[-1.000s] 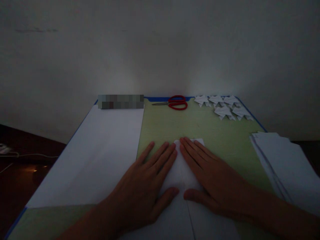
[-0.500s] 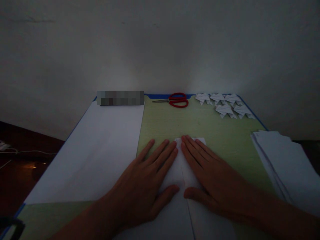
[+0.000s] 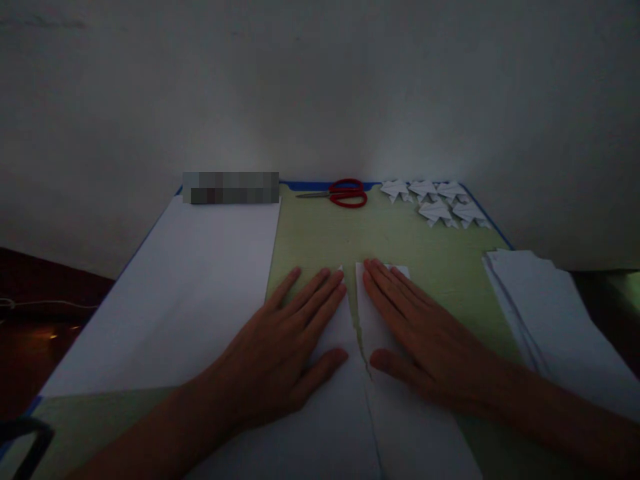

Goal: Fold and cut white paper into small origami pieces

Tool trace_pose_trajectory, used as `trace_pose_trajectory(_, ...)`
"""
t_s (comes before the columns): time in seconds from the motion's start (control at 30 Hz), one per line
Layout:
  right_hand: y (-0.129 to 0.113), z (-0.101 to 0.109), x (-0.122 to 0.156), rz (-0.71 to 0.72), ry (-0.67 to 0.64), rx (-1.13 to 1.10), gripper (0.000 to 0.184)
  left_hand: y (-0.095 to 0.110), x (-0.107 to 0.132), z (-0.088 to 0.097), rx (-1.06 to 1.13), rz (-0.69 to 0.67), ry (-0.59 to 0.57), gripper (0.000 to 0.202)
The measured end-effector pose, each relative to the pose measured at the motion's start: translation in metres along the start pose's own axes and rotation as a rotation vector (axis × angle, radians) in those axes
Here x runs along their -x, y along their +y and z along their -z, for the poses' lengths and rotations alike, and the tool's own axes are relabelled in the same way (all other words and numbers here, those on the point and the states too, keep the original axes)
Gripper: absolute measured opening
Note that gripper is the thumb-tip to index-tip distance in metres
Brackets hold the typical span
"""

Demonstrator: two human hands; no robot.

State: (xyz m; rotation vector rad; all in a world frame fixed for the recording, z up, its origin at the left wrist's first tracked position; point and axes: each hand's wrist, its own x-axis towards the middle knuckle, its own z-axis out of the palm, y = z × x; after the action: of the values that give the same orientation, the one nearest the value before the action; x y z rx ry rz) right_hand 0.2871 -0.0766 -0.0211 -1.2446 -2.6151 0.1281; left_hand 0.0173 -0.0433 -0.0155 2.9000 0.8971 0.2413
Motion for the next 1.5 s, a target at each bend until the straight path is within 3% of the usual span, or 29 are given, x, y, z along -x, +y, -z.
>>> trace_pose_trajectory(0.23, -0.007, 0.019, 0.001, -0.015, 0.077, 0.008, 0.082, 0.004, -0.003, 0.005, -0.039, -0.016, 0.029, 0.055)
trace_pose_trajectory(0.53, -0.027, 0.006, 0.026, -0.016, -0.009, 0.047, 0.085, 0.002, -0.007, 0.01, -0.096, -0.054, 0.118, 0.045)
trace_pose_trajectory(0.7, -0.025, 0.0, 0.027, -0.016, -0.015, 0.062, 0.085, 0.005, -0.006, 0.012, -0.158, -0.077, 0.109, 0.053)
trace_pose_trajectory(0.87, -0.022, 0.004, 0.026, -0.011, -0.021, 0.091, 0.083, 0.022, 0.002, 0.015, -0.144, -0.094, 0.153, 0.052)
trace_pose_trajectory(1.07, -0.043, 0.01, 0.034, -0.027, 0.006, 0.144, 0.081, 0.039, 0.012, 0.008, 0.005, -0.102, 0.008, 0.064)
trace_pose_trajectory(1.3, -0.055, -0.01, 0.039, -0.083, 0.027, 0.162, 0.088, 0.041, 0.014, 0.0, 0.012, -0.083, -0.04, 0.076)
trace_pose_trajectory(1.5, -0.056, -0.009, 0.038, -0.087, 0.028, 0.155, 0.095, 0.039, 0.014, -0.002, 0.034, -0.078, -0.029, 0.078)
